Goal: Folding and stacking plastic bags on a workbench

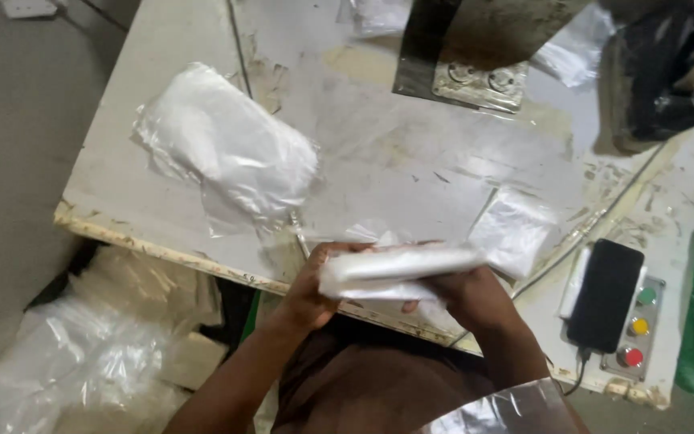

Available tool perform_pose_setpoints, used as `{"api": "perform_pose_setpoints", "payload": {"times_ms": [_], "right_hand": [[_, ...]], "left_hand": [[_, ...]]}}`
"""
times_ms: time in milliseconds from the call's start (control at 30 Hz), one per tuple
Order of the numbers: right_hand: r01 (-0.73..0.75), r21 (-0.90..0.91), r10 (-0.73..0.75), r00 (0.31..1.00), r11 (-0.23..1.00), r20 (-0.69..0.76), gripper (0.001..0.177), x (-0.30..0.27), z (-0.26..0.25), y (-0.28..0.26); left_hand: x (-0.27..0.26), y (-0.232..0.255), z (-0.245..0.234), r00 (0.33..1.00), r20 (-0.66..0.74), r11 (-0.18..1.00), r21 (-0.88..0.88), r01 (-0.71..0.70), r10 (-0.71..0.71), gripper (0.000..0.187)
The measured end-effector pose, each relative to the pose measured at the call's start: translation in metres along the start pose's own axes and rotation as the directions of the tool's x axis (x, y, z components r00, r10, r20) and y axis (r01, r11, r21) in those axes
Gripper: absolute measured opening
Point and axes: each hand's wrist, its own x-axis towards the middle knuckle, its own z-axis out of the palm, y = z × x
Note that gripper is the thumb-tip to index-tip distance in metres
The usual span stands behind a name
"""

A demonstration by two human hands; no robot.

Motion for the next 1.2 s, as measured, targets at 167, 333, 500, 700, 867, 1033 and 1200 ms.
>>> {"api": "perform_pose_setpoints", "payload": {"times_ms": [167,333,500,700,867,1033,1200], "right_hand": [[0.268,-0.797,-0.741,0.599,0.541,-0.302,0.041,0.015,-0.017,0.093],[0.814,-0.135,-0.792,0.489,0.565,-0.366,0.018,-0.033,0.012,0.013],[0.746,-0.334,-0.803,0.44,0.576,-0.403,0.026,-0.012,0.011,0.015],[0.503,-0.119,-0.505,0.766,0.856,-0.398,0.026,-0.029,0.02,0.006],[0.237,0.825,-0.137,0.971,0.513,-0.194,0.005,-0.002,-0.002,0.076],[0.024,0.58,-0.117,0.986,0.814,0.122,0.005,0.003,-0.043,0.08],[-0.001,0.147,0.007,0.999,0.989,-0.035,0.033,0.019,-0.02,0.055]], "left_hand": [[0.008,0.023,0.067,0.979,0.052,0.697,-0.71,-0.101,0.195,0.023],[0.006,0.057,0.079,0.766,-0.011,0.721,0.347,-0.6,0.643,0.038],[0.003,0.051,0.107,0.754,0.197,0.502,0.639,-0.583,0.626,0.031],[0.032,0.038,0.078,0.4,0.631,-0.258,0.697,-0.67,0.665,0.012],[0.02,0.001,0.091,0.384,0.678,-0.172,0.601,-0.781,0.627,0.023],[-0.006,0.03,0.105,0.506,0.67,0.048,0.577,-0.815,0.543,0.032],[0.015,0.002,0.049,0.884,0.362,-0.157,0.931,-0.329,0.295,0.063]]}}
